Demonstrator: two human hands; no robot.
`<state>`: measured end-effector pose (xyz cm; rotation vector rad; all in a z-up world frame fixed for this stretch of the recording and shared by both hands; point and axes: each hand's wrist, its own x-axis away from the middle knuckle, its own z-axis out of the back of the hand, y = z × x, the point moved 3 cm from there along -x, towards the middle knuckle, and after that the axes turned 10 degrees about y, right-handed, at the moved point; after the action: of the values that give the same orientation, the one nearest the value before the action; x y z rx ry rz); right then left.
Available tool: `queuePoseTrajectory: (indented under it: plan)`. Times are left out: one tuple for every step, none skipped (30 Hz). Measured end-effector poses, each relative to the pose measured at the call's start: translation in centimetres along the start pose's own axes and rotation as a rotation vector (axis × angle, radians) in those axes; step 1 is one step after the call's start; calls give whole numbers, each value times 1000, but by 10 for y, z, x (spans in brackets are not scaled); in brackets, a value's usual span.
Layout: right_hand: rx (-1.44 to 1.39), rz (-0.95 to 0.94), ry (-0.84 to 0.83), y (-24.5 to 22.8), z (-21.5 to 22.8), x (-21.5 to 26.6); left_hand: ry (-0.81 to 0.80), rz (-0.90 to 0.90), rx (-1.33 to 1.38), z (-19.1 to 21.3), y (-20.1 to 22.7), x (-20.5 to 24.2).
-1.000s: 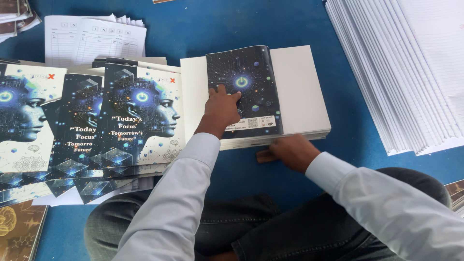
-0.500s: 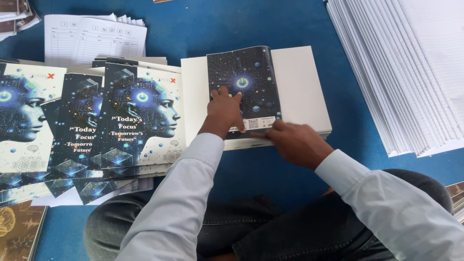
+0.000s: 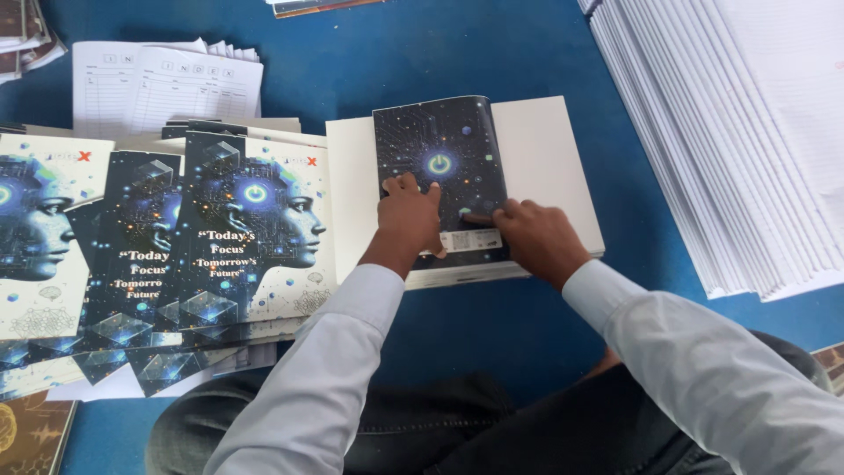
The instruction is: The person inserts a printed cover sheet into a stack of blank pages, folds it over, and presses it flat. This process is repeated multiple times with identical materials.
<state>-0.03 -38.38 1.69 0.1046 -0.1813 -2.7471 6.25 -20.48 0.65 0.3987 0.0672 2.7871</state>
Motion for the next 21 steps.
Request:
queuePoseTrajectory:
  plan:
    - [2, -1, 19, 5, 0, -7, 1, -5, -7, 0, 0, 0]
    - [2, 2, 36, 9, 0, -14, -2, -11, -19, -1, 1, 1]
    - [3, -22, 34, 14, -1, -21, -5, -18, -31, -2, 1, 1]
    - [5, -47, 35, 20, -1, -29, -6, -24, -44, -1, 1, 0]
    - [6, -71, 36, 26, -2, -39, 3, -23, -38, 0, -1, -1]
    - [12, -64, 62, 29, -3, -45, 6, -25, -31, -1, 0, 0]
    - [18, -58, 89, 32, -6, -52, 9, -28, -23, -2, 0, 0]
    - [27, -54, 121, 37, -7, -61, -4, -30, -29, -1, 0, -1]
    - [27, -66, 133, 42, -9, -69, -18, -32, -36, 0, 0, -2]
    - [26, -78, 143, 46, -12, -77, -34, -34, -42, -1, 0, -2]
    - [24, -90, 154, 49, -15, -84, -28, -37, -43, -1, 2, -2]
    - [18, -99, 176, 53, -18, -93, -22, -37, -46, -1, 2, -2]
    - [11, -108, 197, 57, -21, -102, -15, -38, -49, -2, 1, -2]
    - [6, -117, 217, 62, -23, -109, -11, -44, -47, -2, 1, -1]
    - [8, -130, 227, 65, -27, -117, -7, -50, -44, -3, 1, 0]
    - [12, -139, 239, 69, -28, -125, 1, -53, -40, -2, 0, -1]
    - [16, -148, 251, 73, -30, -134, 13, -53, -42, -2, 0, -3]
    - [23, -157, 239, 76, -32, -140, 18, -51, -42, -3, 0, -2]
    - [29, -165, 228, 80, -34, -146, 24, -49, -43, -5, 0, -1]
    - [37, -176, 219, 83, -36, -152, 24, -45, -38, -6, 0, -2]
    - [42, -175, 214, 84, -37, -156, 24, -40, -33, -7, -1, -2]
